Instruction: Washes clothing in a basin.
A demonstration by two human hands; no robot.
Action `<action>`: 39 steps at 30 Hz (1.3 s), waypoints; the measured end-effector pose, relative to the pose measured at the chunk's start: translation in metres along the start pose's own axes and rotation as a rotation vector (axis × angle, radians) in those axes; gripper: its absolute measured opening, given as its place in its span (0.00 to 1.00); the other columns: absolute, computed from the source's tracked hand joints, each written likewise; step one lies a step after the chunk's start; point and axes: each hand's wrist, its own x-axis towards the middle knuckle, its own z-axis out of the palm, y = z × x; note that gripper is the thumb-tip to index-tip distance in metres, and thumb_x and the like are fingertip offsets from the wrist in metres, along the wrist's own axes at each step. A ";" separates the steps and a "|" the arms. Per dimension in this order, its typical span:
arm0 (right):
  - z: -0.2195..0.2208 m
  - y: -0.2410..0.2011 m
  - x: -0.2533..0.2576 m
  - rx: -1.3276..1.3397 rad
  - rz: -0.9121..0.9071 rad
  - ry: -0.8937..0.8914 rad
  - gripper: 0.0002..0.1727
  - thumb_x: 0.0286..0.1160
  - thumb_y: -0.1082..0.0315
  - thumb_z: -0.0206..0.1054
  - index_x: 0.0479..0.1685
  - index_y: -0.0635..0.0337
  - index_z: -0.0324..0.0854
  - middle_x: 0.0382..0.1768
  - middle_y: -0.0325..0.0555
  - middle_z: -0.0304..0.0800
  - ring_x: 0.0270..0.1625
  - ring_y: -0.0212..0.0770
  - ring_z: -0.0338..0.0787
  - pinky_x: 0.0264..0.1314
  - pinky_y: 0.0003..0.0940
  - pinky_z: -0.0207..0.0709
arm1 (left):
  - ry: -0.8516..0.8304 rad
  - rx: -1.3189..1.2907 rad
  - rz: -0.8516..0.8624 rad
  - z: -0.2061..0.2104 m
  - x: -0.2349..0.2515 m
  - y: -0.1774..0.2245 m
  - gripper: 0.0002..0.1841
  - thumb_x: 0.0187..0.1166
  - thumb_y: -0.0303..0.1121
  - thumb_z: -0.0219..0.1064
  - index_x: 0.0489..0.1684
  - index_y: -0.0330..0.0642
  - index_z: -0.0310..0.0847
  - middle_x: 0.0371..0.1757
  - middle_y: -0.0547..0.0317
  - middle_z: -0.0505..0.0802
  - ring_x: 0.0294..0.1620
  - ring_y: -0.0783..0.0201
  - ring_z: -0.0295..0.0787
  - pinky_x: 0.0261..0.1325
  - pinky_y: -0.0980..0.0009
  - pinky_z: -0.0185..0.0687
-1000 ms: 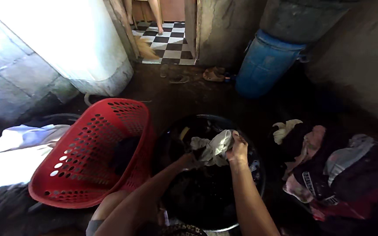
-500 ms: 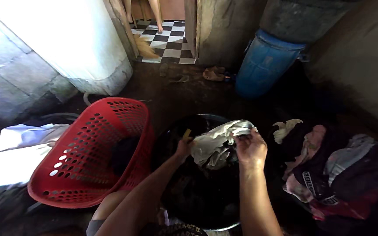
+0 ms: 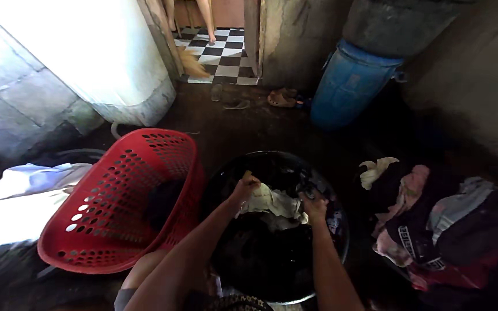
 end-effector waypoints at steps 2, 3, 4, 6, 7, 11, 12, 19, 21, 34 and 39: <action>0.012 -0.007 -0.007 0.072 -0.103 -0.321 0.35 0.79 0.57 0.72 0.82 0.67 0.70 0.74 0.67 0.80 0.77 0.59 0.79 0.82 0.54 0.70 | -0.054 -0.020 0.017 0.006 -0.005 0.010 0.09 0.83 0.21 0.62 0.53 0.23 0.79 0.49 0.50 0.86 0.48 0.71 0.80 0.58 0.75 0.77; 0.020 -0.010 -0.010 0.095 -0.154 -0.460 0.36 0.79 0.59 0.72 0.85 0.67 0.66 0.73 0.65 0.80 0.76 0.56 0.80 0.81 0.52 0.71 | -0.073 -0.052 0.000 0.008 -0.008 0.017 0.08 0.83 0.21 0.62 0.52 0.24 0.79 0.48 0.51 0.86 0.48 0.72 0.80 0.58 0.74 0.77; 0.029 -0.011 -0.012 0.101 -0.191 -0.529 0.37 0.78 0.59 0.73 0.85 0.66 0.66 0.73 0.63 0.81 0.75 0.54 0.82 0.80 0.51 0.73 | -0.089 -0.093 -0.017 0.010 -0.012 0.024 0.07 0.83 0.21 0.62 0.51 0.26 0.80 0.47 0.52 0.86 0.47 0.71 0.80 0.57 0.73 0.78; 0.042 -0.014 -0.018 0.073 -0.232 -0.498 0.31 0.79 0.57 0.72 0.77 0.67 0.75 0.67 0.62 0.86 0.69 0.53 0.86 0.76 0.52 0.75 | -0.122 -0.202 -0.014 0.010 -0.017 0.034 0.04 0.83 0.22 0.62 0.47 0.31 0.81 0.42 0.57 0.87 0.44 0.70 0.83 0.55 0.70 0.82; 0.044 -0.014 -0.019 0.056 -0.234 -0.454 0.26 0.82 0.57 0.69 0.71 0.68 0.79 0.62 0.62 0.89 0.64 0.53 0.88 0.73 0.52 0.78 | -0.143 -0.257 0.011 0.007 -0.019 0.038 0.04 0.82 0.22 0.62 0.47 0.33 0.82 0.41 0.59 0.87 0.43 0.70 0.84 0.54 0.69 0.83; 0.016 -0.021 -0.013 0.287 -0.201 -0.427 0.17 0.89 0.64 0.60 0.61 0.70 0.81 0.42 0.49 0.89 0.36 0.33 0.85 0.41 0.31 0.82 | -0.174 -0.372 0.094 -0.019 -0.020 0.049 0.13 0.72 0.17 0.58 0.48 0.43 0.79 0.32 0.65 0.88 0.33 0.71 0.86 0.41 0.70 0.85; 0.004 -0.028 -0.013 0.396 -0.208 -0.410 0.14 0.87 0.68 0.61 0.58 0.70 0.82 0.39 0.46 0.89 0.34 0.30 0.85 0.38 0.28 0.82 | -0.158 -0.344 0.117 -0.027 -0.020 0.050 0.12 0.70 0.16 0.58 0.43 0.43 0.78 0.31 0.65 0.87 0.32 0.71 0.85 0.40 0.71 0.85; -0.036 -0.083 -0.036 0.251 -0.559 -0.008 0.07 0.74 0.73 0.72 0.31 0.67 0.84 0.25 0.38 0.84 0.30 0.26 0.81 0.40 0.26 0.79 | -0.045 0.890 0.357 -0.031 -0.006 0.044 0.14 0.75 0.17 0.65 0.52 0.37 0.92 0.65 0.34 0.84 0.64 0.35 0.84 0.61 0.38 0.83; -0.036 -0.083 -0.033 -0.131 -0.466 0.003 0.17 0.79 0.61 0.72 0.44 0.72 0.88 0.37 0.60 0.92 0.43 0.54 0.90 0.54 0.56 0.80 | -0.102 1.048 0.198 -0.021 0.001 0.031 0.27 0.77 0.17 0.64 0.75 0.51 0.83 0.81 0.34 0.74 0.74 0.31 0.76 0.63 0.36 0.81; 0.088 0.057 -0.014 -0.728 -0.250 -0.496 0.33 0.82 0.47 0.64 0.83 0.52 0.73 0.81 0.63 0.74 0.83 0.68 0.71 0.82 0.71 0.63 | -0.473 1.109 -0.378 0.031 0.011 -0.113 0.32 0.83 0.27 0.64 0.89 0.54 0.64 0.88 0.32 0.66 0.80 0.25 0.69 0.69 0.27 0.73; 0.090 0.096 -0.027 -0.728 -0.178 -0.657 0.28 0.87 0.64 0.60 0.86 0.57 0.70 0.84 0.63 0.70 0.88 0.67 0.65 0.88 0.67 0.56 | -0.600 1.086 -0.408 0.051 -0.004 -0.140 0.33 0.81 0.24 0.66 0.89 0.50 0.65 0.90 0.36 0.66 0.86 0.26 0.62 0.77 0.23 0.60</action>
